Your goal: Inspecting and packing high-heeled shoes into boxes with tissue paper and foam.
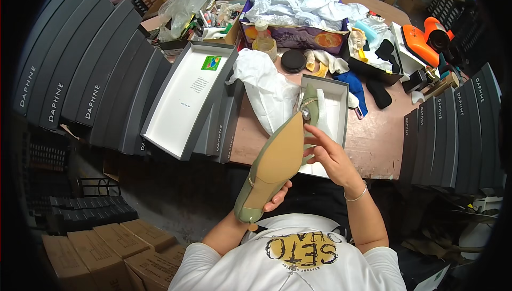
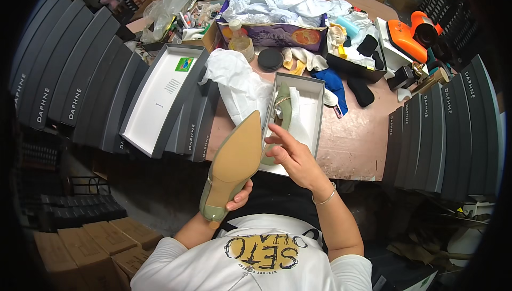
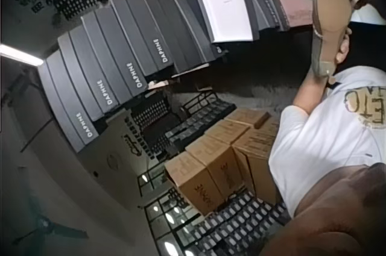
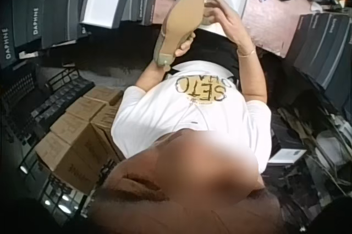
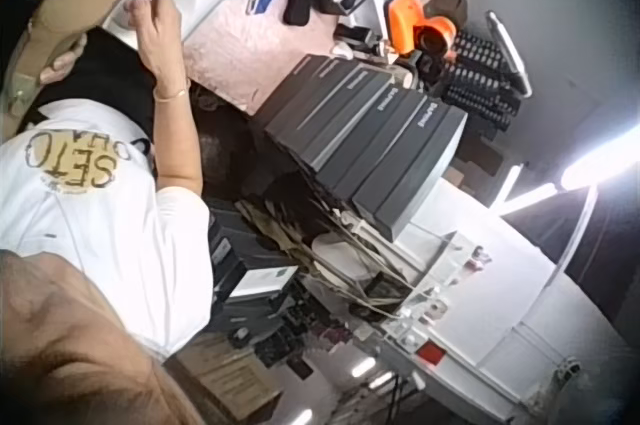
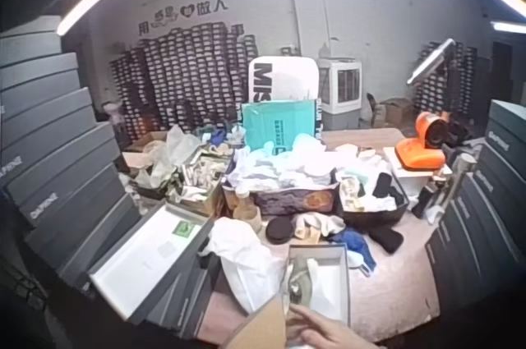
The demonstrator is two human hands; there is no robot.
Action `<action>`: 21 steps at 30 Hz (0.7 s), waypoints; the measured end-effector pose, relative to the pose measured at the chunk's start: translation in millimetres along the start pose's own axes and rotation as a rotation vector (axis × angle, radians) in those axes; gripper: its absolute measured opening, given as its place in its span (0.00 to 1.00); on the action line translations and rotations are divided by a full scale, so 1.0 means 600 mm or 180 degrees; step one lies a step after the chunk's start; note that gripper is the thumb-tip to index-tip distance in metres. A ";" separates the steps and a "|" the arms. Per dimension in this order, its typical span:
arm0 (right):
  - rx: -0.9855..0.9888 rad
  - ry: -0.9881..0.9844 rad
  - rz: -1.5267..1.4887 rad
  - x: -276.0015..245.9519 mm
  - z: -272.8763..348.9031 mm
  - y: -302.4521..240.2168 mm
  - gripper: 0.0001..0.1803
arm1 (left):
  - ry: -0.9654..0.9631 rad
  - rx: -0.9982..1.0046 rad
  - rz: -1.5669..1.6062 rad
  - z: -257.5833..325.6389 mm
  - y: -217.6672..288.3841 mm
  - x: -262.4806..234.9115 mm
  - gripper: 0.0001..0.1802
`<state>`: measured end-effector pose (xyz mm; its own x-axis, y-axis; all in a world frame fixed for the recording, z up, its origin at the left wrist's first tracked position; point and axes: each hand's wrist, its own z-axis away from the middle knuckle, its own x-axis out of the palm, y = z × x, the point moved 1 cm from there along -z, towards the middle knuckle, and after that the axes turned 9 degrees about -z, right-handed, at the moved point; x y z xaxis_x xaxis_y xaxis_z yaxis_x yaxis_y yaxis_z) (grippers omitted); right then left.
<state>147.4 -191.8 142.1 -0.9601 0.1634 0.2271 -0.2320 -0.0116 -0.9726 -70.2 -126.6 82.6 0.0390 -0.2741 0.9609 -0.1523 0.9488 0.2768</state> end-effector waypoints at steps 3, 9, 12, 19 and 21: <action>0.0143 -0.0254 -0.0813 -0.002 -0.002 -0.018 0.32 | 0.0788 -0.0489 -0.2116 0.024 0.071 0.011 0.17; 0.0584 -0.0060 -0.1286 0.014 -0.002 0.028 0.18 | 0.2229 0.0919 -0.6796 0.019 0.121 0.095 0.16; 0.0490 0.0155 -0.1417 0.006 0.006 0.042 0.18 | 0.2476 0.1256 -0.6580 0.017 0.102 0.145 0.13; 0.0241 -0.0113 -0.1361 -0.003 0.030 0.053 0.19 | 0.2268 0.1063 -0.3601 -0.009 -0.010 0.081 0.17; -0.0038 -0.0091 -0.1304 -0.003 0.039 0.057 0.20 | 0.2350 0.0996 -0.4106 -0.005 -0.008 0.095 0.16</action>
<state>137.6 -215.7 109.5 -0.7925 0.1247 0.5970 -0.5945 0.0602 -0.8018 -64.3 -146.6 136.2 0.7616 -0.6374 -0.1169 0.1782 0.0326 0.9835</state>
